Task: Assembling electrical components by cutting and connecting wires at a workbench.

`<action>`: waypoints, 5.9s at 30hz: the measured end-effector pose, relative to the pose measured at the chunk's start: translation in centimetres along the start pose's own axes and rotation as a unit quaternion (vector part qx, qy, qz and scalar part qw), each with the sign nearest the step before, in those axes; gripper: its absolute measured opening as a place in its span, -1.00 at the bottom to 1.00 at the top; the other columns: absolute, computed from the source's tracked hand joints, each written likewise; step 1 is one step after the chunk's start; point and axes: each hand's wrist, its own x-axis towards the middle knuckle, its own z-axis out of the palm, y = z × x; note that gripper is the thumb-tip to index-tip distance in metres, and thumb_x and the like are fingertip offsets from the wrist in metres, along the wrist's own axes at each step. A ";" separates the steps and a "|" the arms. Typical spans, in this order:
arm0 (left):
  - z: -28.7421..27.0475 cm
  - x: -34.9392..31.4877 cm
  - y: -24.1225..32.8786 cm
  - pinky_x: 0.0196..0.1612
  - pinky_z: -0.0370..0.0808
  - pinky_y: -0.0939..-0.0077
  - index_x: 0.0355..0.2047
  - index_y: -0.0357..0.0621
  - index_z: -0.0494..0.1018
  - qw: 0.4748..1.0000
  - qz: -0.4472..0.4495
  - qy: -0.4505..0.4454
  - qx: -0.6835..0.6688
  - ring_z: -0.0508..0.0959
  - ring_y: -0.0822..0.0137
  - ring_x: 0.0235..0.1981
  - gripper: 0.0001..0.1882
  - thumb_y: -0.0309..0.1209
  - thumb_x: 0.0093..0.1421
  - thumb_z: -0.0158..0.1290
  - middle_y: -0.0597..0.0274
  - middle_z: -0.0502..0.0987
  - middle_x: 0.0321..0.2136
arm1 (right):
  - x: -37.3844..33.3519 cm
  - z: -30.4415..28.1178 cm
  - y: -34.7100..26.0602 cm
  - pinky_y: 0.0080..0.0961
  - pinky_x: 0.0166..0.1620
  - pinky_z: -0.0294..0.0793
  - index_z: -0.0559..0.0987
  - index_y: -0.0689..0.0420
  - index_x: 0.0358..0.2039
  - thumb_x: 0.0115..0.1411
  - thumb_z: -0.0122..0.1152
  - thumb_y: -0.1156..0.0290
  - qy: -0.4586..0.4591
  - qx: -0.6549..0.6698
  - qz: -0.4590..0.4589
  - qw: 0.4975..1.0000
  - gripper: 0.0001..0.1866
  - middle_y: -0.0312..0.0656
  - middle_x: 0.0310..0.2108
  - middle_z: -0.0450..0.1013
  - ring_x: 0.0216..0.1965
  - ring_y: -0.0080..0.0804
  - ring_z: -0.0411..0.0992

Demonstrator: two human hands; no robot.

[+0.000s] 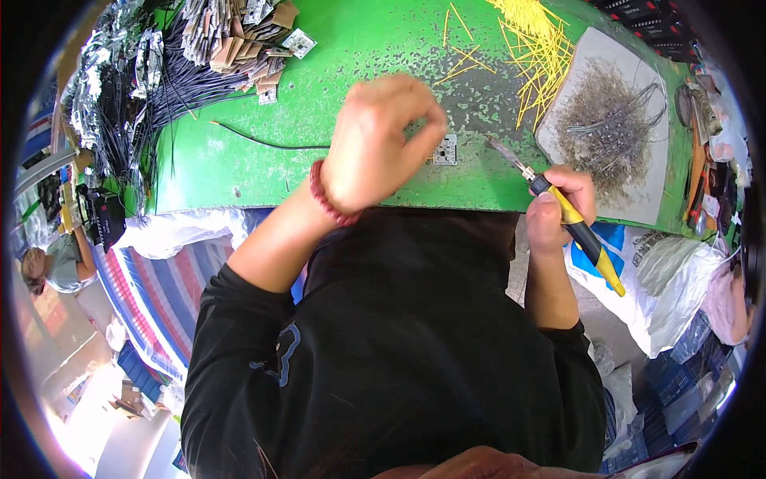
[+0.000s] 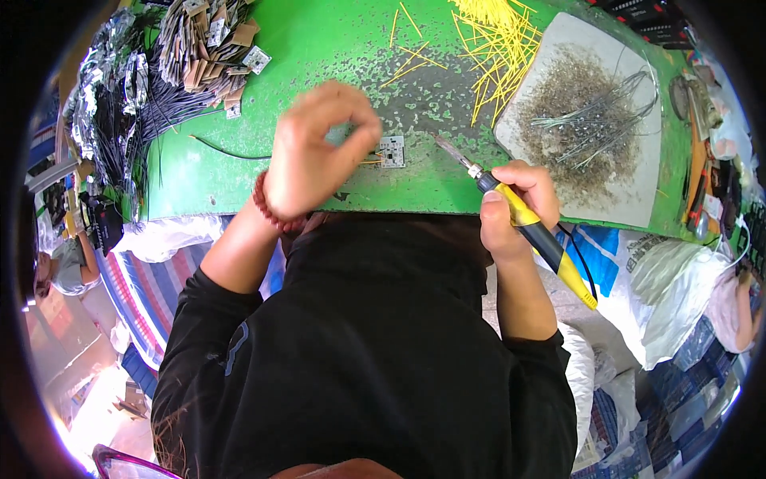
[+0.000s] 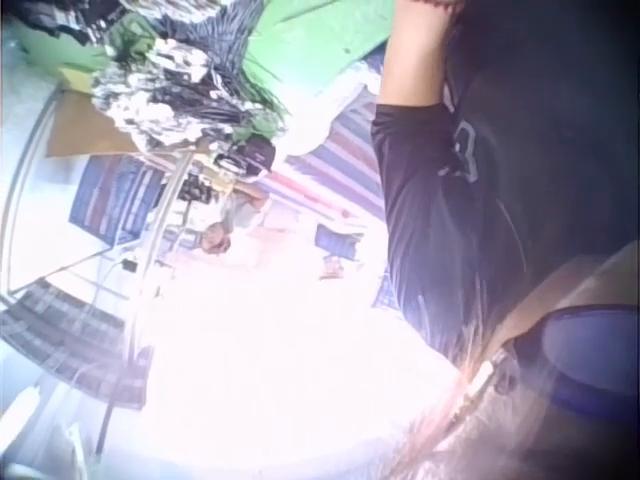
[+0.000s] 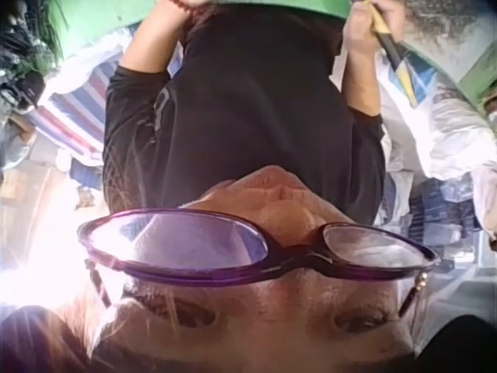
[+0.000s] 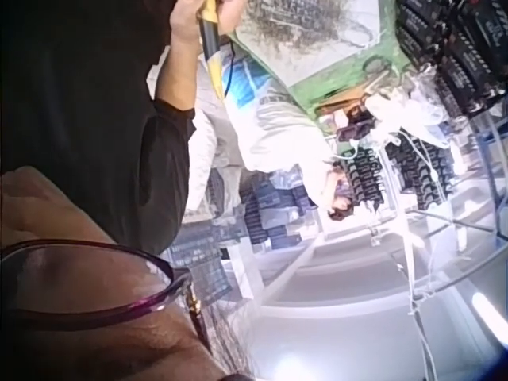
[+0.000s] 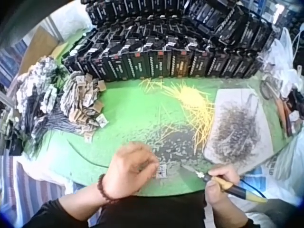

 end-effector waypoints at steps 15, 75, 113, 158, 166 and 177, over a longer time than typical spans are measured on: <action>2.6 4.9 -2.9 -0.21 0.42 0.21 -0.44 -0.12 0.47 0.957 0.072 -0.033 0.280 0.52 0.12 -0.32 -0.92 -0.39 0.12 0.07 0.17 0.47 -0.44 | 0.1 0.6 0.1 -0.66 -0.47 0.14 0.44 0.27 -0.35 0.09 0.25 0.26 0.028 0.022 -0.003 0.999 -0.68 -0.27 -0.53 0.34 -0.54 -0.65 0.19; 0.9 -4.3 -0.3 -0.14 0.42 0.28 -0.57 -0.17 0.44 0.993 0.060 0.015 0.100 0.54 0.19 -0.16 -0.88 -0.53 -0.20 0.15 0.26 0.58 -0.30 | 2.9 5.9 -1.7 -0.42 -0.46 0.45 0.62 0.16 -0.18 0.03 0.32 0.61 -0.215 -0.178 -0.127 0.952 -0.71 -0.08 -0.46 0.55 -0.54 -0.20 0.51; -31.6 -1.5 -15.8 -0.19 0.54 0.33 -0.33 -0.07 0.56 0.903 -0.280 0.025 0.324 0.62 0.15 -0.30 -0.80 -0.35 -0.01 0.12 0.14 0.63 -0.38 | 1.5 4.8 -1.3 -0.69 -0.56 0.31 0.44 0.22 -0.01 0.27 0.10 0.39 -0.174 -0.083 0.049 0.980 -0.69 -0.16 -0.53 0.56 -0.67 -0.65 0.31; -15.0 6.8 10.4 -0.55 0.31 0.76 -0.22 -0.28 0.41 0.996 0.021 -0.077 0.034 0.41 0.69 -0.60 -0.83 -0.64 0.15 0.04 0.36 0.44 -0.52 | 12.4 6.4 -11.8 -0.64 -0.29 0.51 0.37 0.23 -0.10 0.15 0.20 0.68 -0.033 0.038 -0.189 0.981 -0.68 -0.19 -0.37 0.44 -0.41 -0.56 0.46; -12.9 8.1 9.2 -0.46 0.36 0.78 -0.16 -0.29 0.38 0.977 -0.116 -0.113 -0.141 0.44 0.73 -0.45 -0.79 -0.58 0.17 0.04 0.37 0.49 -0.41 | 9.9 10.1 -12.6 -0.46 -0.50 0.43 0.45 0.15 -0.13 -0.12 0.40 0.68 -0.085 -0.015 -0.279 0.956 -0.50 -0.13 -0.36 0.55 -0.58 -0.36 0.45; -15.9 4.7 2.8 -0.20 0.47 0.61 -0.08 -0.33 0.37 0.920 -0.106 0.127 -0.356 0.55 0.48 -0.32 -0.75 -0.54 0.23 -0.01 0.19 0.57 -0.29 | 12.7 7.2 -8.3 -0.50 -0.50 0.44 0.49 0.02 -0.18 0.06 0.29 0.61 -0.181 -0.223 -0.337 0.897 -0.69 -0.26 -0.52 0.51 -0.58 -0.38 0.46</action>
